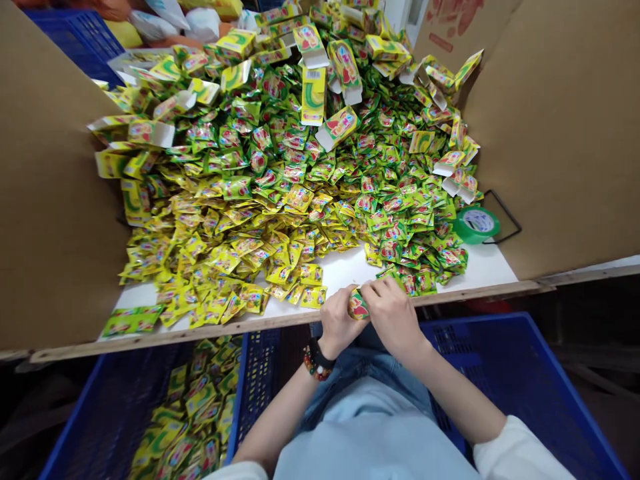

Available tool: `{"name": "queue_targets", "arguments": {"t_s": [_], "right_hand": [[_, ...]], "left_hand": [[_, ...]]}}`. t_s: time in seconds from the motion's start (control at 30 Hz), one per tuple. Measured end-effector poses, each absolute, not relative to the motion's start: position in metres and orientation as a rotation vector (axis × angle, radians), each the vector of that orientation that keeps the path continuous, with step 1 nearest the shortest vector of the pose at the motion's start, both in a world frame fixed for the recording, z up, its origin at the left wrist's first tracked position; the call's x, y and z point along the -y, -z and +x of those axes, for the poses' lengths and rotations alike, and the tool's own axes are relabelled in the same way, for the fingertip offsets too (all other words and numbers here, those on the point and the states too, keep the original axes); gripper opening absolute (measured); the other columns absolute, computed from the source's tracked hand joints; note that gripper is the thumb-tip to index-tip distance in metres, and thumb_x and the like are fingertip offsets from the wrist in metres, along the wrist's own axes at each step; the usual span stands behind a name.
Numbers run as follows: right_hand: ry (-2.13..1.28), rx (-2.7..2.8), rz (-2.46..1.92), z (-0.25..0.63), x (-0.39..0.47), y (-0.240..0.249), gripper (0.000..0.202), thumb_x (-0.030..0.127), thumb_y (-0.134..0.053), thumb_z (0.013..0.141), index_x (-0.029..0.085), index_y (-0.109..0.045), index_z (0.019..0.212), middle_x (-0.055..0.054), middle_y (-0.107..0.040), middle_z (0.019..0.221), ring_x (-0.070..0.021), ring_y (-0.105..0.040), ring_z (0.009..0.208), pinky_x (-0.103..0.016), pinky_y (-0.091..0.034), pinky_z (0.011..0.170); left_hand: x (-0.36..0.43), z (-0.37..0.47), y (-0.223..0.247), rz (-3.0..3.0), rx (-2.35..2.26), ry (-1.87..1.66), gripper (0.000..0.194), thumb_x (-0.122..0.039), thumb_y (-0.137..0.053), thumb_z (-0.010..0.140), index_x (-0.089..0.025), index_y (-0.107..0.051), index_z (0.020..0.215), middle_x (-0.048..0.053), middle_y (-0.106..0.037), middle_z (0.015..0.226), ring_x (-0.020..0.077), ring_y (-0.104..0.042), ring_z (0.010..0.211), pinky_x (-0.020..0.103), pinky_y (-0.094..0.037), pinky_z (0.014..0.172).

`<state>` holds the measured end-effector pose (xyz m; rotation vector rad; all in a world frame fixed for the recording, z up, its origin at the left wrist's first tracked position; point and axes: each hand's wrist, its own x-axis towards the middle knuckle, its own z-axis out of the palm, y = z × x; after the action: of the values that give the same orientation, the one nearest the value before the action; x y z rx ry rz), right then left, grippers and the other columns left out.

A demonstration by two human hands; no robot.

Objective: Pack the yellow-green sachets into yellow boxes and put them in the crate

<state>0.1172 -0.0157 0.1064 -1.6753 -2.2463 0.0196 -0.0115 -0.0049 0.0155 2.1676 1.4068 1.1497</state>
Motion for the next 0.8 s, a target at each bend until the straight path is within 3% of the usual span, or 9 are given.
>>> {"name": "queue_targets", "arguments": {"t_s": [0.17, 0.27, 0.33, 0.43, 0.53, 0.6, 0.7, 0.8], "right_hand": [[-0.223, 2.025, -1.482, 0.122, 0.01, -0.099, 0.03, 0.011, -0.053, 0.09, 0.022, -0.064, 0.115, -0.007, -0.071, 0.096, -0.0249, -0.059, 0.093, -0.039, -0.047, 0.083], [-0.222, 1.82, -1.463, 0.119, 0.01, -0.085, 0.017, 0.02, -0.058, 0.091, 0.026, -0.07, 0.1, -0.004, -0.074, 0.089, -0.0269, -0.06, 0.103, -0.05, -0.037, 0.1], [-0.333, 1.814, -1.408, 0.116, 0.013, -0.075, 0.019, 0.019, -0.053, 0.093, 0.027, -0.071, 0.096, -0.002, -0.075, 0.091, -0.0252, -0.062, 0.107, -0.053, -0.027, 0.108], [-0.581, 1.781, -1.299, 0.113, 0.018, -0.064, 0.028, 0.019, -0.045, 0.096, 0.028, -0.067, 0.111, -0.002, -0.073, 0.112, -0.0219, -0.061, 0.116, -0.053, -0.023, 0.113], [-0.709, 1.439, -1.293, 0.112, 0.02, -0.056, 0.043, 0.027, -0.054, 0.091, 0.027, -0.052, 0.134, -0.007, -0.059, 0.137, -0.0232, -0.048, 0.133, -0.049, -0.031, 0.113], [-0.93, 1.221, -1.264, 0.112, 0.017, -0.052, 0.056, 0.031, -0.06, 0.087, 0.024, -0.047, 0.14, -0.01, -0.057, 0.139, -0.0244, -0.053, 0.128, -0.044, -0.043, 0.107], [-1.381, 1.061, -1.134, 0.11, 0.01, -0.049, 0.046, 0.037, -0.059, 0.086, 0.021, -0.061, 0.129, -0.008, -0.071, 0.119, -0.0256, -0.068, 0.107, -0.042, -0.055, 0.094], [-1.409, 1.068, -1.086, 0.109, 0.01, -0.05, 0.035, 0.04, -0.062, 0.084, 0.023, -0.073, 0.113, -0.006, -0.074, 0.113, -0.0284, -0.068, 0.108, -0.048, -0.053, 0.098]], "left_hand": [[0.009, -0.004, -0.005, 2.037, -1.488, -1.339, 0.048, -0.034, -0.069, 0.078, -0.019, -0.052, 0.12, 0.009, -0.068, 0.099, 0.0217, -0.067, 0.086, 0.035, -0.056, 0.076], [0.009, -0.004, -0.001, 1.998, -1.494, -1.394, 0.048, -0.034, -0.068, 0.08, -0.019, -0.052, 0.122, 0.01, -0.068, 0.101, 0.0223, -0.068, 0.088, 0.037, -0.057, 0.078], [0.009, -0.005, 0.0, 2.0, -1.479, -1.409, 0.046, -0.033, -0.065, 0.082, -0.019, -0.051, 0.123, 0.01, -0.069, 0.102, 0.0227, -0.068, 0.09, 0.037, -0.057, 0.079], [0.008, -0.009, 0.002, 2.011, -1.489, -1.421, 0.052, -0.035, -0.066, 0.082, -0.018, -0.048, 0.128, 0.012, -0.068, 0.108, 0.0242, -0.068, 0.096, 0.037, -0.058, 0.081], [0.008, -0.011, 0.003, 2.034, -1.488, -1.451, 0.062, -0.04, -0.068, 0.081, -0.019, -0.04, 0.132, 0.015, -0.064, 0.118, 0.0258, -0.066, 0.105, 0.04, -0.057, 0.084], [0.008, -0.01, 0.003, 2.081, -1.438, -1.438, 0.052, -0.038, -0.065, 0.084, -0.02, -0.042, 0.127, 0.015, -0.063, 0.121, 0.0264, -0.065, 0.108, 0.041, -0.057, 0.084], [0.008, -0.009, -0.001, 2.089, -1.39, -1.36, 0.042, -0.037, -0.058, 0.088, -0.019, -0.043, 0.123, 0.017, -0.059, 0.126, 0.0286, -0.062, 0.113, 0.043, -0.055, 0.087], [0.007, -0.009, -0.006, 2.059, -1.411, -1.271, 0.06, -0.039, -0.058, 0.087, -0.016, -0.031, 0.136, 0.02, -0.052, 0.134, 0.0293, -0.058, 0.12, 0.043, -0.053, 0.093]]}}
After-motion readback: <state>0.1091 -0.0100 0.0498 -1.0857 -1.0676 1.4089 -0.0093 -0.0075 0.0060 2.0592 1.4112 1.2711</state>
